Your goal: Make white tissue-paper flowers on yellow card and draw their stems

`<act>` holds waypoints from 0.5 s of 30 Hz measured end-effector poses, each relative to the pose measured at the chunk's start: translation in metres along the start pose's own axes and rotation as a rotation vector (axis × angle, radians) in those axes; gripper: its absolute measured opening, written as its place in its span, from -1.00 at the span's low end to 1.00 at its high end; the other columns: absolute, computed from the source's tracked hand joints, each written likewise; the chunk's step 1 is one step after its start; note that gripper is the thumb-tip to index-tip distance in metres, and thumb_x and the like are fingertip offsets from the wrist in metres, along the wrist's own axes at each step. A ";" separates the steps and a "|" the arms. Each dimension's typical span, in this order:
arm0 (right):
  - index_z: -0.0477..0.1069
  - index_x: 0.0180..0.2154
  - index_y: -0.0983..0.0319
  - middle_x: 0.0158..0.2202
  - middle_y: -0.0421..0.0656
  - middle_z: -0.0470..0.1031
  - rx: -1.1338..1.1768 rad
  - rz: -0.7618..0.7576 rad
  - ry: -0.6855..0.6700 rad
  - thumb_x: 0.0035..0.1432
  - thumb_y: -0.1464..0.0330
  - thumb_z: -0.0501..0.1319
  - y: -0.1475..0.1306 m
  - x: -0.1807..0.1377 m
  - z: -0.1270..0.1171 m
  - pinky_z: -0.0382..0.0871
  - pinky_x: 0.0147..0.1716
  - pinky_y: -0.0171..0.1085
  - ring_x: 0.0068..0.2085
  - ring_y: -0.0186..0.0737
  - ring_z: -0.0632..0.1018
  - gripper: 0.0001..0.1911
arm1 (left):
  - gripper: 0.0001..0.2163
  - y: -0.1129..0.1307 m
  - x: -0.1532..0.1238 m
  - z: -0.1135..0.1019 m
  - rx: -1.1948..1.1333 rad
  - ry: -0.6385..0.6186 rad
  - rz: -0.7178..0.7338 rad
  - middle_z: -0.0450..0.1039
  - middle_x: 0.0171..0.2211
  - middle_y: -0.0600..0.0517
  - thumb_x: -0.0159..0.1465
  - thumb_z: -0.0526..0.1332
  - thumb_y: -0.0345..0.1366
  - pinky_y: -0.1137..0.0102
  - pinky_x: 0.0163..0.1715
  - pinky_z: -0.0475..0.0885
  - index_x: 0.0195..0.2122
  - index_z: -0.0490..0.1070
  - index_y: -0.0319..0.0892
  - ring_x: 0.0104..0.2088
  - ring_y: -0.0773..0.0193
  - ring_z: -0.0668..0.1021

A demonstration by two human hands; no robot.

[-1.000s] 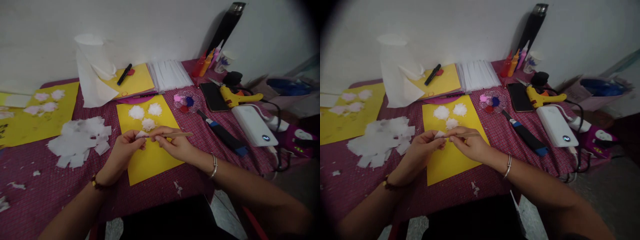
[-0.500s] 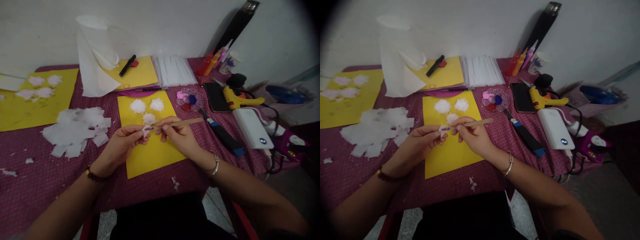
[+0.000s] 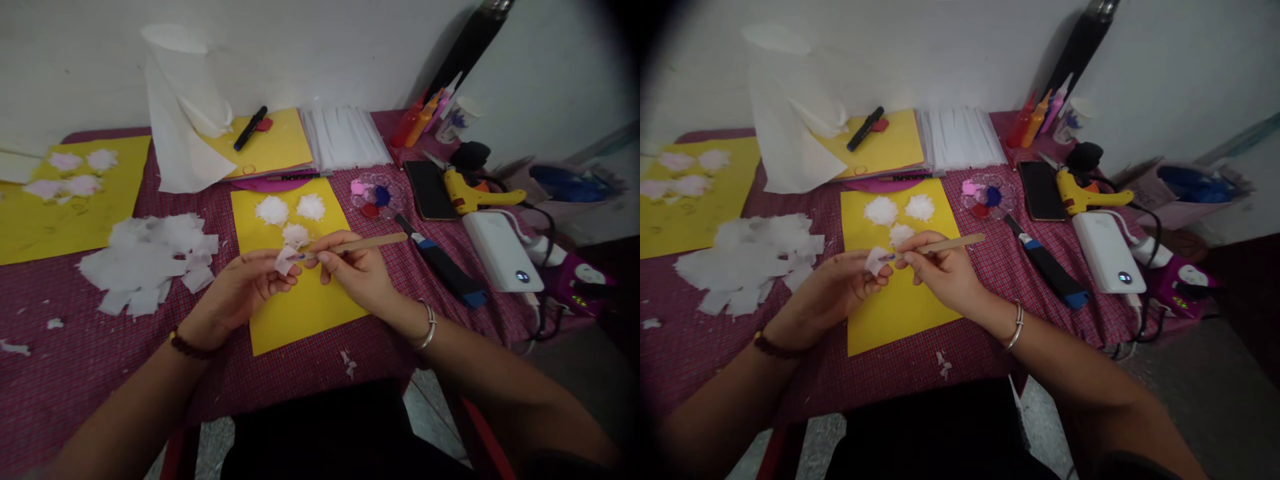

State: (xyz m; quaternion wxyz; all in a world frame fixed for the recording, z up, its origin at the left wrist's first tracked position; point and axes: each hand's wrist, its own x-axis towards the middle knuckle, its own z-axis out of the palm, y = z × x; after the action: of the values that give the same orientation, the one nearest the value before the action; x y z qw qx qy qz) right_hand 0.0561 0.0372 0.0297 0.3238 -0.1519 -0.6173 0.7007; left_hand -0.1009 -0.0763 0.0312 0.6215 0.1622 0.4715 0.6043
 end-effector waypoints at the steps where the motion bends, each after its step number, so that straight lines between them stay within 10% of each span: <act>1: 0.40 -0.29 0.23 -0.45 -0.23 0.50 0.004 -0.001 -0.005 0.13 0.22 0.28 0.000 0.000 0.000 0.34 -0.60 -0.46 -0.51 -0.45 0.48 -0.78 | -0.87 -0.001 0.000 0.001 0.014 0.022 0.009 0.61 -0.38 -0.03 0.08 0.35 -0.34 0.53 -0.38 0.49 -0.33 0.59 -0.20 -0.43 0.37 0.58; 10: 0.56 -0.37 0.20 -0.39 -0.18 0.56 -0.134 -0.014 -0.011 0.14 0.20 0.26 0.001 -0.001 -0.002 0.34 -0.60 -0.41 -0.51 -0.43 0.45 -0.79 | -0.88 -0.009 -0.005 0.013 0.172 0.114 0.251 0.61 -0.43 0.04 0.03 0.42 -0.32 0.51 -0.40 0.49 -0.37 0.60 -0.13 -0.47 0.38 0.58; 15: 0.57 -0.35 0.19 -0.36 -0.18 0.55 -0.167 -0.085 -0.017 0.18 0.22 0.23 -0.003 -0.001 -0.002 0.33 -0.59 -0.42 -0.51 -0.45 0.43 -0.79 | -0.62 -0.001 -0.004 0.009 0.046 -0.014 0.122 0.61 -0.38 -0.10 0.14 0.24 0.03 0.38 -0.38 0.53 -0.33 0.61 -0.21 -0.42 0.23 0.60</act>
State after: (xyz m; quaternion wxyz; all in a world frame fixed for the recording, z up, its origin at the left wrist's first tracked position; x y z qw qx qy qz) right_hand 0.0589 0.0386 0.0320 0.3343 -0.1462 -0.6820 0.6338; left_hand -0.0929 -0.0770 0.0369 0.5828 0.2088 0.4702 0.6290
